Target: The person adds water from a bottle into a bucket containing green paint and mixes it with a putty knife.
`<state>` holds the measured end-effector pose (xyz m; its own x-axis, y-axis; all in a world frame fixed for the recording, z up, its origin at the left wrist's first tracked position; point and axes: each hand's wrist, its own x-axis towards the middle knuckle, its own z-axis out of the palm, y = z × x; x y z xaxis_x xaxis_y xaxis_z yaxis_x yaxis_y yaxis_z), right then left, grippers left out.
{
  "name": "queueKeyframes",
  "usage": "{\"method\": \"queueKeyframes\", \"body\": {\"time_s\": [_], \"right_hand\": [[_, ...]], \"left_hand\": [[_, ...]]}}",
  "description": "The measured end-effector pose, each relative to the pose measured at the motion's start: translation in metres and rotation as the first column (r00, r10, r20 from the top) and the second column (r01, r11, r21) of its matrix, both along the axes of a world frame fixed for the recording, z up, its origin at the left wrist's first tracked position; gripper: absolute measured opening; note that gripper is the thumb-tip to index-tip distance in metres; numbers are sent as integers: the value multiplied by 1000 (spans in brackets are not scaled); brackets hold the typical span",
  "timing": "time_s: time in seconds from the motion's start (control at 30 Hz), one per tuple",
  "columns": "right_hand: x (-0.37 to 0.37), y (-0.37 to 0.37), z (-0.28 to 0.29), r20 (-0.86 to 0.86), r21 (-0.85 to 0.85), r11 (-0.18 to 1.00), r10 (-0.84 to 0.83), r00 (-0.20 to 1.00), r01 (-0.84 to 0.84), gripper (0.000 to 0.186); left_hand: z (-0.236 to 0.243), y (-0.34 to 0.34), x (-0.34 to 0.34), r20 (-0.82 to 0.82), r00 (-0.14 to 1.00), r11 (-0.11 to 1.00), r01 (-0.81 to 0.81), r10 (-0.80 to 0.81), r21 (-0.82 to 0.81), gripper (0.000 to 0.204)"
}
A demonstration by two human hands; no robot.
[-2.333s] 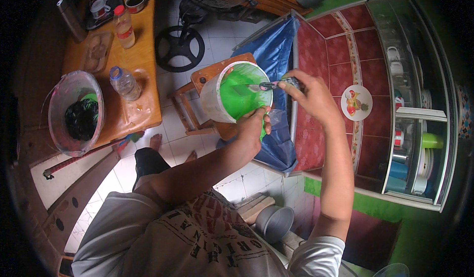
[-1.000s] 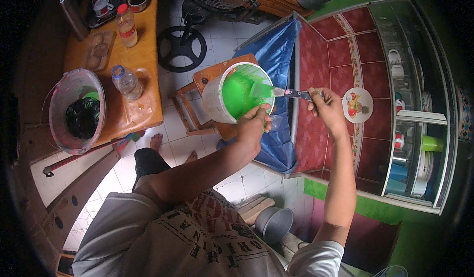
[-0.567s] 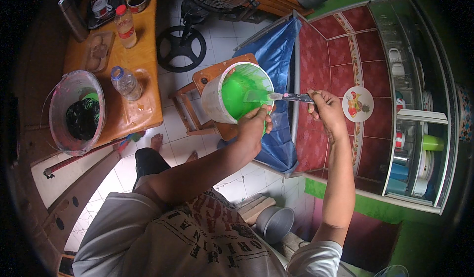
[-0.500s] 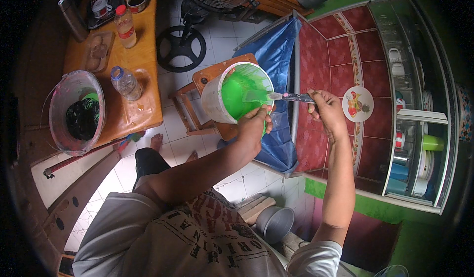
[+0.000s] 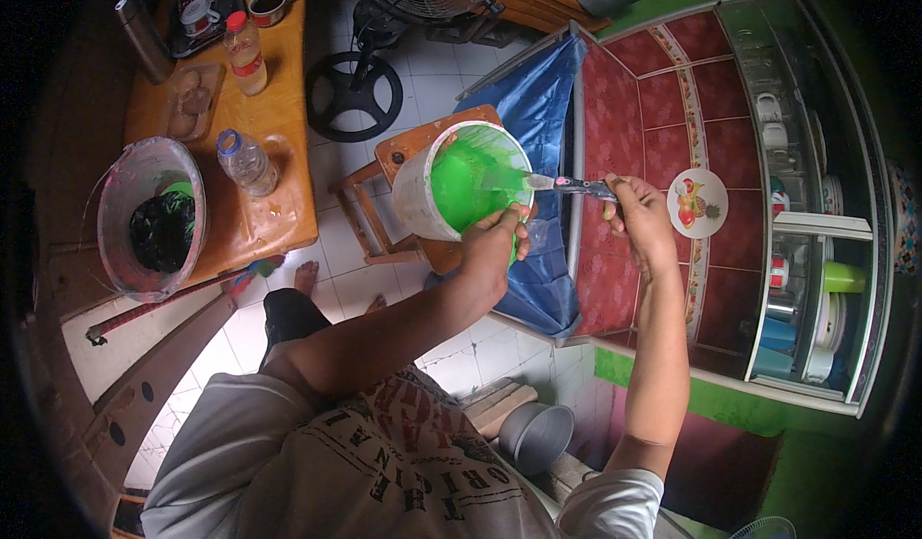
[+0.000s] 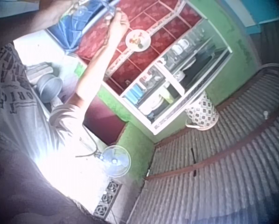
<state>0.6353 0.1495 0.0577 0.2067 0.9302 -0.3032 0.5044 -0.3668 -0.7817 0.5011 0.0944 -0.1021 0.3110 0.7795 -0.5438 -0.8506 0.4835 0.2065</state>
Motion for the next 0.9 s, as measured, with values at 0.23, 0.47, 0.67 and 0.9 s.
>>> {"method": "queueKeyframes", "body": {"time_s": [0.23, 0.47, 0.67, 0.9], "right_hand": [[-4, -6, 9, 134, 114, 986, 103, 986, -118, 20], [-11, -9, -1, 291, 129, 964, 188, 938, -233, 21], [4, -3, -21, 305, 145, 960, 187, 934, -239, 20], [-6, -1, -39, 362, 141, 960, 176, 915, -240, 20]], "left_hand": [[1, -2, -2, -10, 999, 1000, 31, -31, -4, 22], [5, -4, -8, -55, 998, 999, 42, -40, 28, 22], [11, -12, -19, -84, 996, 993, 51, -42, 103, 22], [12, -23, -43, -142, 988, 973, 88, -58, 212, 22]]}}
